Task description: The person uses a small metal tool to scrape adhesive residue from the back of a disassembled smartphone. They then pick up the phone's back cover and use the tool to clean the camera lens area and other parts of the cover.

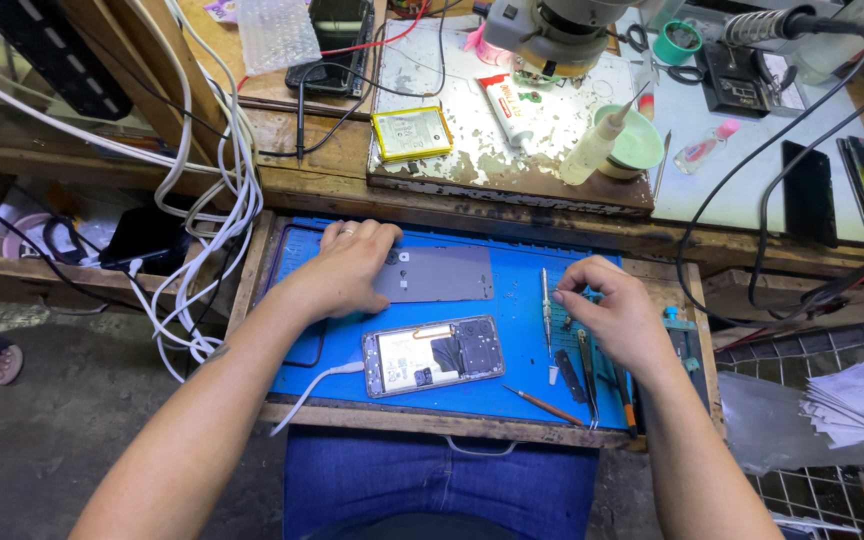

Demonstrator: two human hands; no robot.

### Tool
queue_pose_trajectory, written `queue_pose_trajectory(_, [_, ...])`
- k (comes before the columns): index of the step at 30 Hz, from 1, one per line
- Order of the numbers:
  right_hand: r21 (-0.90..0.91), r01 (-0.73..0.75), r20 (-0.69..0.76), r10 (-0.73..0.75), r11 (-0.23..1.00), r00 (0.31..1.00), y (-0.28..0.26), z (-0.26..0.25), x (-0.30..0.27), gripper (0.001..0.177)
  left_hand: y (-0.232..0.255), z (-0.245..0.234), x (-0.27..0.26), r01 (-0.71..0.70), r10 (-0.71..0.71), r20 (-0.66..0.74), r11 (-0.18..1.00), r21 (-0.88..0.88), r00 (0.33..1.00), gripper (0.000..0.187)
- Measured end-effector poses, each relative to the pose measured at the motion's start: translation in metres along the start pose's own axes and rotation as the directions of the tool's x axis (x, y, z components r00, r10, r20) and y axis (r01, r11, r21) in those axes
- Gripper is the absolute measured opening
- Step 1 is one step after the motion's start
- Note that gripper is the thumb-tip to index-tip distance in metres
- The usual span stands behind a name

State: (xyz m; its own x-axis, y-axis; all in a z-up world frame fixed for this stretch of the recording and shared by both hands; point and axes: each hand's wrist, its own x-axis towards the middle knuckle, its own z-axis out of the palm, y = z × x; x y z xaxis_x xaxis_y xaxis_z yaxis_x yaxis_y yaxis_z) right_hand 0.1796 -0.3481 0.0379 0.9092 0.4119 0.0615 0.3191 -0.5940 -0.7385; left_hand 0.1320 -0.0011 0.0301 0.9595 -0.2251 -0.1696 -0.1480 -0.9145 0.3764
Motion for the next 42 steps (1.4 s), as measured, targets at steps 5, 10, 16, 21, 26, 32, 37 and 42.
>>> queue_pose_trajectory(5, [0.007, 0.057, 0.005, -0.057, 0.998, 0.998, -0.003, 0.002, 0.007, 0.013, -0.005, -0.003, -0.024, -0.13, 0.108, -0.235, 0.988, -0.081, 0.966, 0.092])
queue_pose_trajectory(10, [-0.017, 0.031, 0.109, -0.029, 0.999, 0.994, -0.009, 0.023, 0.028, 0.014, -0.02, -0.013, -0.075, -0.093, 0.037, -0.465, 0.991, -0.099, 0.884, 0.089])
queue_pose_trajectory(16, [-0.018, 0.276, 0.318, -0.256, 0.961, 0.913, -0.014, 0.088, 0.07, 0.015, -0.033, -0.01, -0.118, -0.037, -0.085, -0.572, 0.979, -0.199, 0.816, 0.089])
queue_pose_trajectory(21, [-0.257, 0.374, 0.348, -0.276, 0.891, 0.896, -0.02, 0.104, 0.082, 0.014, -0.031, -0.004, -0.13, -0.037, -0.069, -0.594, 0.986, -0.164, 0.801, 0.091])
queue_pose_trajectory(26, [-0.228, 0.342, 0.266, -0.279, 0.912, 0.923, -0.017, 0.103, 0.072, 0.017, -0.018, -0.004, -0.121, -0.044, -0.069, -0.524, 0.979, -0.201, 0.849, 0.095])
queue_pose_trajectory(32, [0.277, 0.089, 0.271, -0.166, 0.957, 0.948, -0.014, 0.079, 0.054, 0.03, -0.004, 0.0, -0.112, -0.106, -0.012, -0.525, 0.975, -0.193, 0.851, 0.096])
queue_pose_trajectory(37, [0.673, -0.201, 0.389, -0.109, 0.712, 0.915, -0.03, 0.065, 0.03, 0.05, -0.002, 0.007, -0.102, -0.136, 0.034, -0.518, 0.978, -0.16, 0.855, 0.094])
queue_pose_trajectory(42, [0.7, 0.004, 0.114, -0.117, 0.714, 0.987, -0.046, 0.085, 0.014, 0.037, 0.012, 0.015, -0.094, -0.164, 0.017, -0.43, 0.937, -0.307, 0.903, 0.096])
